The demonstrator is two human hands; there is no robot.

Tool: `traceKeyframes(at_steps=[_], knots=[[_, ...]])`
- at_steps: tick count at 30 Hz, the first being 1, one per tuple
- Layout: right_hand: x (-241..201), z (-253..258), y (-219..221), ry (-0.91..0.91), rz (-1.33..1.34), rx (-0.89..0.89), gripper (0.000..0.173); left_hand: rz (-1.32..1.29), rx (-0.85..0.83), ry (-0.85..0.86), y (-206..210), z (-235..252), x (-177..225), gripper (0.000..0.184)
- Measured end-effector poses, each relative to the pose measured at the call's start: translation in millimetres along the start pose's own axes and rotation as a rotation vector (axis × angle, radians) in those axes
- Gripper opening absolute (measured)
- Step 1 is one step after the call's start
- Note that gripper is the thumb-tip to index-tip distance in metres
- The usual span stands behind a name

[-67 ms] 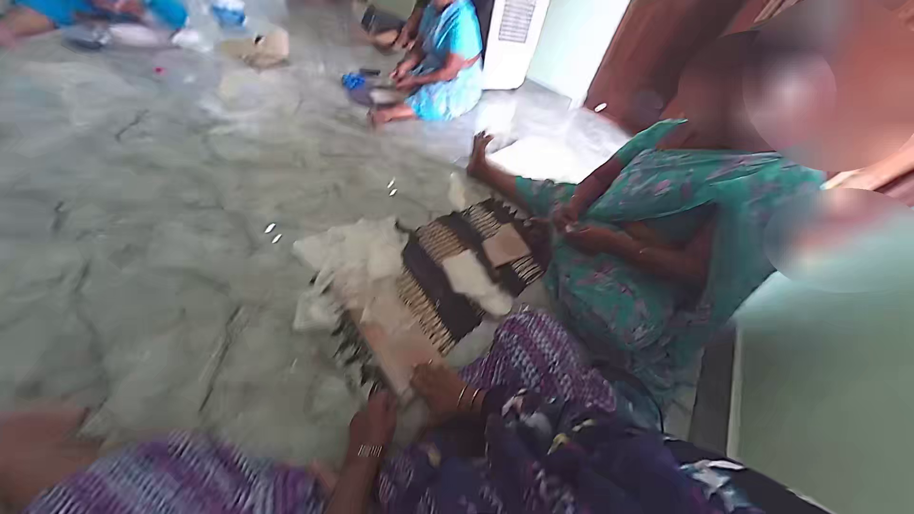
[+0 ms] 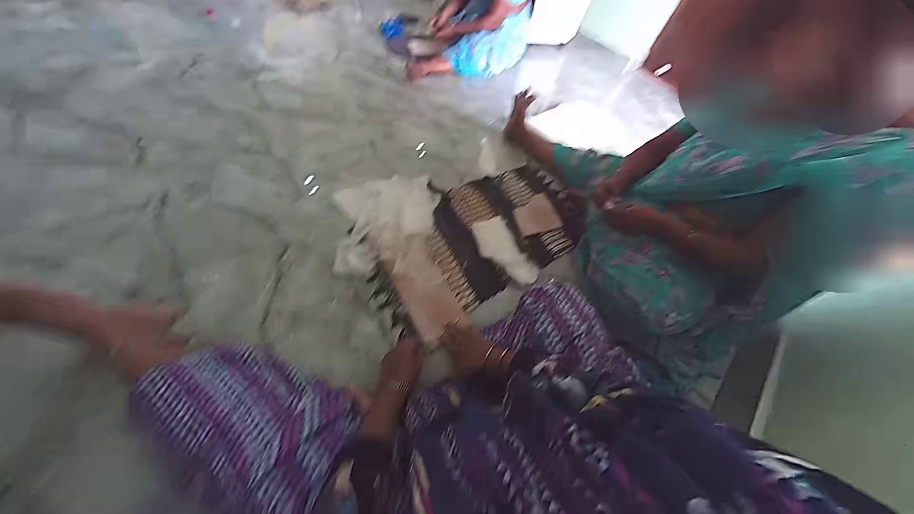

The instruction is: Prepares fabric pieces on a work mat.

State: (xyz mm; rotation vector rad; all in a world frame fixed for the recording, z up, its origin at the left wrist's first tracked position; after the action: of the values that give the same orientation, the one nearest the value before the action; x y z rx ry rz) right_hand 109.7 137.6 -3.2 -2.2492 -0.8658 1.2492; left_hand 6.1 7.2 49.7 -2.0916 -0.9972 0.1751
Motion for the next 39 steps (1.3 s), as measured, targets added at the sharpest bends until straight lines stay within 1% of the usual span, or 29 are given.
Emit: traceKeyframes(at_steps=[1, 2, 3, 4, 5, 7, 8, 9, 10, 13, 15, 17, 19, 20, 22, 23, 24, 25, 27, 29, 32, 35, 37, 39], knots=[[9, -1, 9, -0.013, -0.060, -0.074, 0.080, -0.007, -0.008, -0.003, 1, 1, 1, 0.045], [9, 0, 13, -0.014, -0.101, -0.143, 0.076, -0.012, 0.045, -0.004, 15, 17, -9, 0.043], [4, -2, 5, 0.015, -0.145, -0.222, 0.069, -0.022, 0.103, 0.008, 28, 33, -20, 0.040], [1, -1, -5, 0.044, -0.158, -0.279, 0.065, -0.020, 0.139, 0.024, 37, 44, -28, 0.038], [3, 3, -13, 0.057, -0.119, -0.249, 0.063, -0.011, 0.163, 0.030, 43, 54, -34, 0.035], [7, 13, -22, 0.047, -0.031, -0.054, 0.051, -0.018, 0.180, 0.023, 47, 62, -35, 0.034], [7, 21, -21, 0.025, -0.030, 0.031, 0.047, -0.028, 0.199, 0.014, 47, 62, -35, 0.034], [5, 31, -20, 0.004, -0.057, 0.072, 0.049, -0.042, 0.218, 0.001, 46, 62, -36, 0.034], [3, 40, -17, -0.004, -0.098, 0.069, 0.055, -0.058, 0.229, -0.017, 44, 62, -37, 0.034], [8, 58, 1, -0.004, -0.164, 0.032, 0.083, -0.133, 0.249, -0.066, 43, 64, -40, 0.033], [15, 61, 14, -0.004, -0.157, 0.030, 0.096, -0.155, 0.239, -0.083, 45, 69, -44, 0.032], [16, 54, 22, 0.027, -0.182, -0.031, 0.105, -0.148, 0.186, -0.073, 49, 72, -47, 0.032], [15, 38, 22, 0.060, -0.189, -0.120, 0.105, -0.133, 0.148, -0.016, 51, 71, -47, 0.032], [14, 31, 16, 0.066, -0.197, -0.167, 0.100, -0.121, 0.135, 0.017, 49, 71, -45, 0.032], [8, 23, 1, 0.078, -0.185, -0.219, 0.082, -0.100, 0.129, 0.050, 44, 70, -44, 0.031], [5, 23, -6, 0.074, -0.142, -0.171, 0.069, -0.095, 0.137, 0.053, 44, 69, -45, 0.031], [4, 25, -12, 0.062, -0.114, -0.081, 0.056, -0.098, 0.147, 0.045, 45, 69, -47, 0.030], [6, 30, -15, 0.047, -0.120, -0.002, 0.047, -0.101, 0.158, 0.034, 47, 68, -48, 0.030], [9, 40, -19, 0.022, -0.170, 0.075, 0.035, -0.119, 0.190, 0.024, 48, 65, -48, 0.029], [10, 49, -24, 0.007, -0.241, 0.068, 0.026, -0.125, 0.231, 0.037, 45, 63, -49, 0.029], [5, 51, -30, -0.018, -0.272, 0.028, 0.023, -0.079, 0.254, 0.053, 41, 59, -52, 0.032], [2, 50, -26, -0.035, -0.271, 0.014, 0.024, -0.017, 0.296, 0.108, 41, 61, -47, 0.036], [0, 50, -22, -0.039, -0.256, 0.026, 0.023, 0.027, 0.262, 0.143, 40, 62, -38, 0.035], [1, 49, -24, -0.022, -0.258, 0.013, 0.023, 0.050, 0.180, 0.146, 38, 62, -33, 0.035]])
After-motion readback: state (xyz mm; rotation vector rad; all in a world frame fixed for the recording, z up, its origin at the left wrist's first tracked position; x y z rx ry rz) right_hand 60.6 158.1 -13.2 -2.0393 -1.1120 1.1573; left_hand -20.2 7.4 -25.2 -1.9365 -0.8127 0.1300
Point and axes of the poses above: each hand's wrist, its own z-axis towards the middle knuckle, its own y-axis out of the palm, x = y × z, the point moved 1 cm from there along z, towards the middle knuckle, and after that the axes turned 15 degrees about z, right-handed, at the moved point
